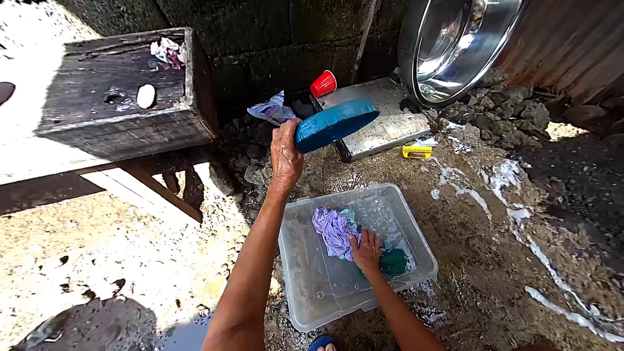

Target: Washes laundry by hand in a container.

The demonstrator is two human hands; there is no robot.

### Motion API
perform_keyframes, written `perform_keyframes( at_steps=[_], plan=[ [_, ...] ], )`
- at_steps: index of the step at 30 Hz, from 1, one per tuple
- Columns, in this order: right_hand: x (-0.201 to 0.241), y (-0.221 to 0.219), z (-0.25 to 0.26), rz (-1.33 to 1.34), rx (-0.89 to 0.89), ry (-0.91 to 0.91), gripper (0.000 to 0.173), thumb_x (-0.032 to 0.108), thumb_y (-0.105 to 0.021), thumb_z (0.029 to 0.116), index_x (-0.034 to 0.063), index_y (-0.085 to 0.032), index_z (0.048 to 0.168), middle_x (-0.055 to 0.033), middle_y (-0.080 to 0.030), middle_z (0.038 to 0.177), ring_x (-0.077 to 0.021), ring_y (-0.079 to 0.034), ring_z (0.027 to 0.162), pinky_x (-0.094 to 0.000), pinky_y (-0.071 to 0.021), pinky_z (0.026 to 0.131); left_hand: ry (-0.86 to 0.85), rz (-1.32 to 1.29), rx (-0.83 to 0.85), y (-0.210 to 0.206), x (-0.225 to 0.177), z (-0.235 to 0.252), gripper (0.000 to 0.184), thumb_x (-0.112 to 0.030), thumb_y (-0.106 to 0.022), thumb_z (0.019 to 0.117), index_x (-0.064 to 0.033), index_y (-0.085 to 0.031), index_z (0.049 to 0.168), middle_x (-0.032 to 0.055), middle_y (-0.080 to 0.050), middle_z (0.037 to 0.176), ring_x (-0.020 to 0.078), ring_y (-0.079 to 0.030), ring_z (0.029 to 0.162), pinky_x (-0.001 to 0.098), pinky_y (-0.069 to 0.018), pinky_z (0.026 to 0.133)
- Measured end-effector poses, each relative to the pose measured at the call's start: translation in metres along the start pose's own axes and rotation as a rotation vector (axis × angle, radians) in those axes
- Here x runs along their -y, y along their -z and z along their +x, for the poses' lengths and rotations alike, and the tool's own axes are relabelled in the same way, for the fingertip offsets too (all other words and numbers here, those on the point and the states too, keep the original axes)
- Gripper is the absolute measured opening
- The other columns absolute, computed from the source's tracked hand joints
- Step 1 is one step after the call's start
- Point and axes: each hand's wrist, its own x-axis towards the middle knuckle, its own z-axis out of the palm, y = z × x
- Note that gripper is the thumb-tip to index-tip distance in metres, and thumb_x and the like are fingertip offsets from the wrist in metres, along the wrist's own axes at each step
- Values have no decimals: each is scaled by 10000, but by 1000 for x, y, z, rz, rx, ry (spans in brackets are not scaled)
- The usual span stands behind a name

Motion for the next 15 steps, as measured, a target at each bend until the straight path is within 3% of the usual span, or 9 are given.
perform_keyframes(
  at_steps=[2, 5, 7, 10, 13, 15],
  plan=[
    [1, 1, 1, -10, 11, -8, 794, 644, -369, 1021, 102, -367, 1601, -183, -292, 1672, -454, -177, 1556, -708, -230, 1168, -11, 3, 9, 3, -6, 5, 392, 127, -517, 885, 27, -649, 1240, 221, -684, 1196, 405, -633, 1138, 512, -499, 986],
    [2, 3, 3, 8, 30, 19, 805, 638, -363, 1024, 89, -334, 1613, -200, -241, 1686, -472, -143, 1558, -720, -202, 1174, 128, -35, 41, -1, -5, 4, 380, 105, -503, 934, 28, -617, 1288, 221, -678, 1235, 372, -641, 1181, 517, -495, 1030],
    [3, 10, 4, 25, 79, 61, 825, 624, -355, 1032, 55, -278, 1624, -240, -175, 1694, -488, -95, 1562, -732, -147, 1185, 317, -47, 58, -7, 3, -1, 377, 86, -501, 947, 17, -596, 1305, 220, -687, 1215, 343, -670, 1144, 514, -520, 996],
    [-8, 26, 4, 43, 245, 126, 838, 574, -405, 1043, 39, -174, 1644, -265, -99, 1699, -484, -26, 1569, -692, -106, 1223, 721, -152, 51, -33, 39, -28, 454, 42, -519, 944, -11, -530, 1395, 240, -637, 1302, 349, -634, 1207, 539, -514, 1008],
    [-30, 36, 5, 145, 262, 279, 875, 422, -609, 985, -1, -195, 1629, -268, -215, 1673, -468, -122, 1565, -562, -132, 1281, 1047, -421, -86, -66, 68, -56, 600, 78, -522, 923, -35, -404, 1500, 241, -547, 1410, 328, -596, 1245, 508, -542, 983],
    [-40, 41, 1, 178, 223, 293, 754, 290, -692, 939, 1, -388, 1565, -257, -365, 1613, -425, -266, 1536, -510, -214, 1274, 1208, -528, -157, -81, 76, -71, 685, 63, -532, 941, -94, -308, 1569, 237, -491, 1471, 346, -570, 1276, 532, -547, 968]
  ],
)
